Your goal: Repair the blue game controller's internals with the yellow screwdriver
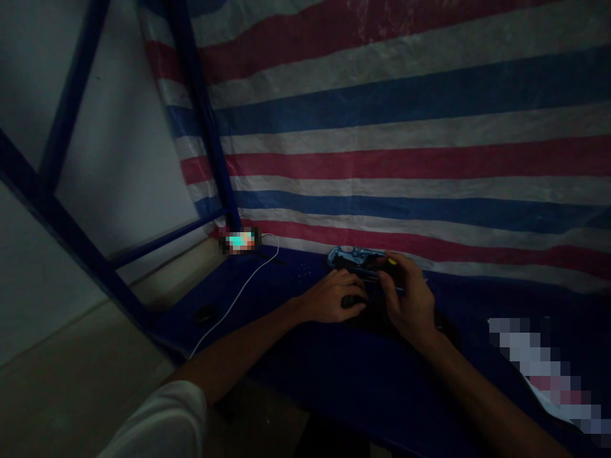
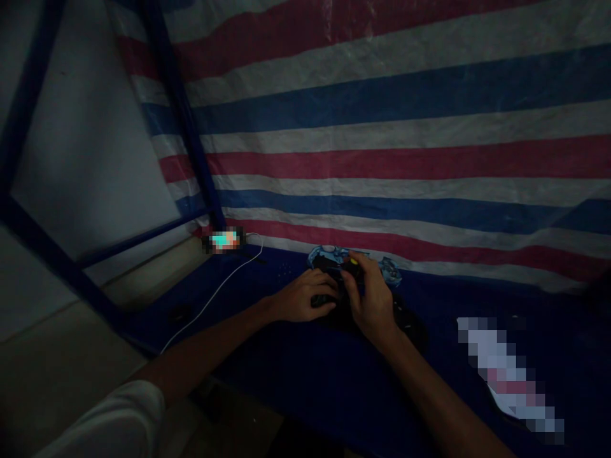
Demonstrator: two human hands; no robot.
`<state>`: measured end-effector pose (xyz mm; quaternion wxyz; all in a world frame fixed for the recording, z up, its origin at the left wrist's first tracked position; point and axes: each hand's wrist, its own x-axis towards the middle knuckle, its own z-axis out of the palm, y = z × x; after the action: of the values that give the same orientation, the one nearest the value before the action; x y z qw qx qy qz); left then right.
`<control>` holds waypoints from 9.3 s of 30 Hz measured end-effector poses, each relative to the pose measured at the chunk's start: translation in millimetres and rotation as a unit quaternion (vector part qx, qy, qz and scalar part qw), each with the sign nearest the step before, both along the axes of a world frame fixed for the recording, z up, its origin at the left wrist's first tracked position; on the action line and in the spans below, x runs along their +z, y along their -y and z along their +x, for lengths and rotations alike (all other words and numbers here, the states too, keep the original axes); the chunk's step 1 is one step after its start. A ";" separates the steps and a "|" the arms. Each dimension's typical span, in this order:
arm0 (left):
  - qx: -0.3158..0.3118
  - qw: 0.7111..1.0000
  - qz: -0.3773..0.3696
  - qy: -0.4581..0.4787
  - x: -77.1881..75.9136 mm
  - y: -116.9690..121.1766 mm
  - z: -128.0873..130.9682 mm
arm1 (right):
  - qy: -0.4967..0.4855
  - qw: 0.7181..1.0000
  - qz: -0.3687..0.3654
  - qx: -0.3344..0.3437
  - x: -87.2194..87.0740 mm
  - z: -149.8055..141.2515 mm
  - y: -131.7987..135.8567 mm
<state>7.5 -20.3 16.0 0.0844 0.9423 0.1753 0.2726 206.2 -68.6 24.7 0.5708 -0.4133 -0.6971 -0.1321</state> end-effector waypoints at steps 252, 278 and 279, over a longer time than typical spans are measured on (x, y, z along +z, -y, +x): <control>0.258 0.953 0.017 -0.157 36.6 -57.6 -85.4 | -0.011 0.990 0.094 -0.104 19.2 14.6 -0.6; 0.025 0.999 -0.031 0.004 -2.6 -2.6 2.0 | -0.019 0.997 0.019 -0.079 5.7 17.9 -15.6; 0.025 0.999 -0.030 0.003 -3.0 -2.6 2.2 | -0.019 0.997 0.015 -0.079 5.9 17.8 -16.1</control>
<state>9.7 -17.7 13.0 0.1058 0.9339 0.2067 0.2718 224.0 -52.5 30.6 0.5780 -0.4608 -0.6492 -0.1793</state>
